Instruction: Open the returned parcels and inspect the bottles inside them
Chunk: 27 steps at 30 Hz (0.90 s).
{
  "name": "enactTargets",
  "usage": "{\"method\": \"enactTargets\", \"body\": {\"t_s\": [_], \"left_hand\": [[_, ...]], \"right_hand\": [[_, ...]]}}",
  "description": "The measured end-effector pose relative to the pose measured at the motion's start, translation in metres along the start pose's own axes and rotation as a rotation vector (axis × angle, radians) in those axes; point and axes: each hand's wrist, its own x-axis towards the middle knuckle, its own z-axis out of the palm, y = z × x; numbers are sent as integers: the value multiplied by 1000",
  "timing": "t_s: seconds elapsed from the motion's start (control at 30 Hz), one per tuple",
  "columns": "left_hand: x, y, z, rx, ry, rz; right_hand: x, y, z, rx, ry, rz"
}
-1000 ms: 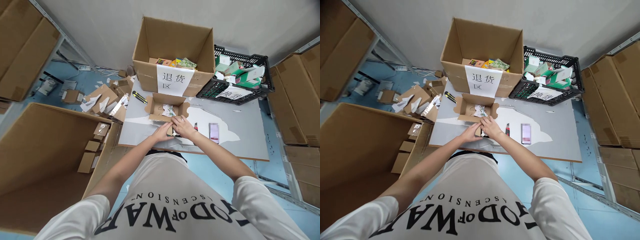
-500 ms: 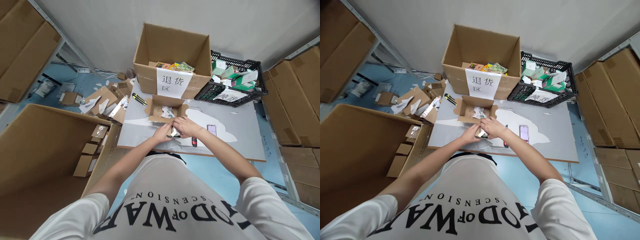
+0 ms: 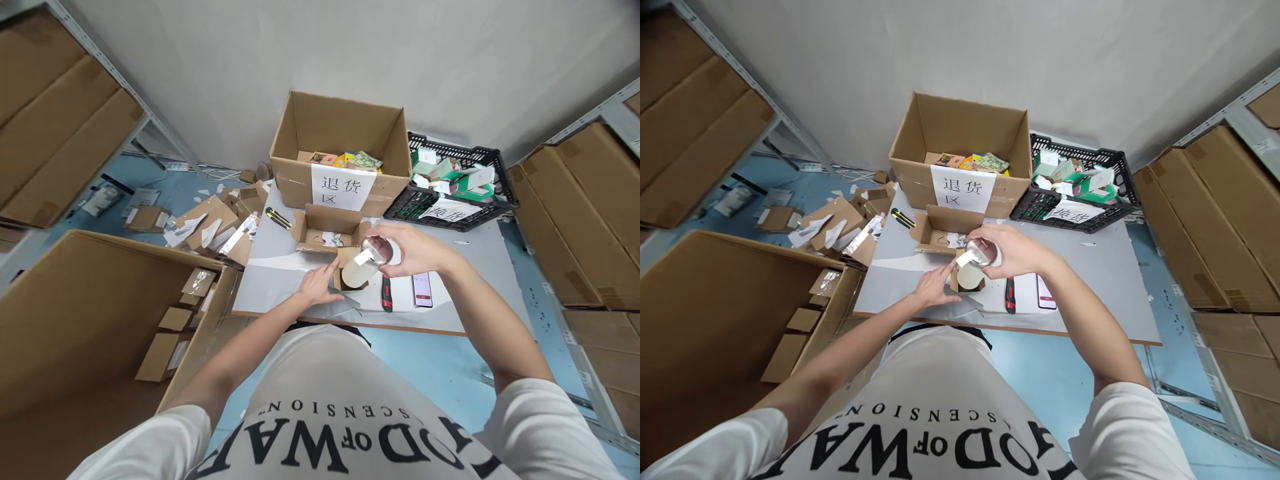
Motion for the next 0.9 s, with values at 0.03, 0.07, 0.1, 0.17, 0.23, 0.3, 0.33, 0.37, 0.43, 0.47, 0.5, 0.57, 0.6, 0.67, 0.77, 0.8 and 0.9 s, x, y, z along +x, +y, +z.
{"method": "enactTargets", "body": {"t_s": [0.03, 0.07, 0.1, 0.17, 0.23, 0.3, 0.33, 0.37, 0.43, 0.47, 0.5, 0.57, 0.6, 0.67, 0.77, 0.8, 0.9], "left_hand": [[-3, -1, -3, -47, 36, -8], [-5, -1, -6, -112, 72, -18], [-6, -1, -11, -199, 114, -26], [-6, 2, -24, -437, 214, -10], [1, 13, -42, -732, 295, 67], [10, 31, -59, -1015, 266, 162], [14, 41, -66, -1135, 188, 193], [18, 51, -71, -1234, 124, 207], [22, 69, -73, -1346, 75, 197], [22, 75, -71, -1374, 78, 170], [21, 80, -67, -1389, 87, 131], [18, 85, -57, -1402, 90, 36], [16, 85, -52, -1406, 81, -6], [14, 83, -45, -1414, 63, -63], [13, 80, -43, -1448, 55, -93], [13, 80, -43, -1469, 63, -97], [11, 81, -47, -1573, 43, -98]], "right_hand": [[-1, -2, -7, 76, 61, 25], [-1, -3, -14, 166, 129, 57], [-1, -3, -19, 266, 204, 92], [3, 1, -25, 460, 369, 152], [11, 9, -25, 595, 533, 179], [21, 20, -19, 671, 658, 183], [25, 26, -13, 704, 697, 194], [29, 31, -7, 740, 721, 217], [35, 41, 7, 818, 737, 311], [36, 45, 14, 850, 740, 373], [36, 49, 21, 875, 739, 434], [35, 53, 34, 914, 720, 530], [34, 54, 38, 928, 704, 560], [32, 55, 44, 946, 674, 587], [26, 58, 48, 944, 635, 545], [24, 60, 48, 945, 612, 512], [17, 65, 53, 941, 520, 393]]}}
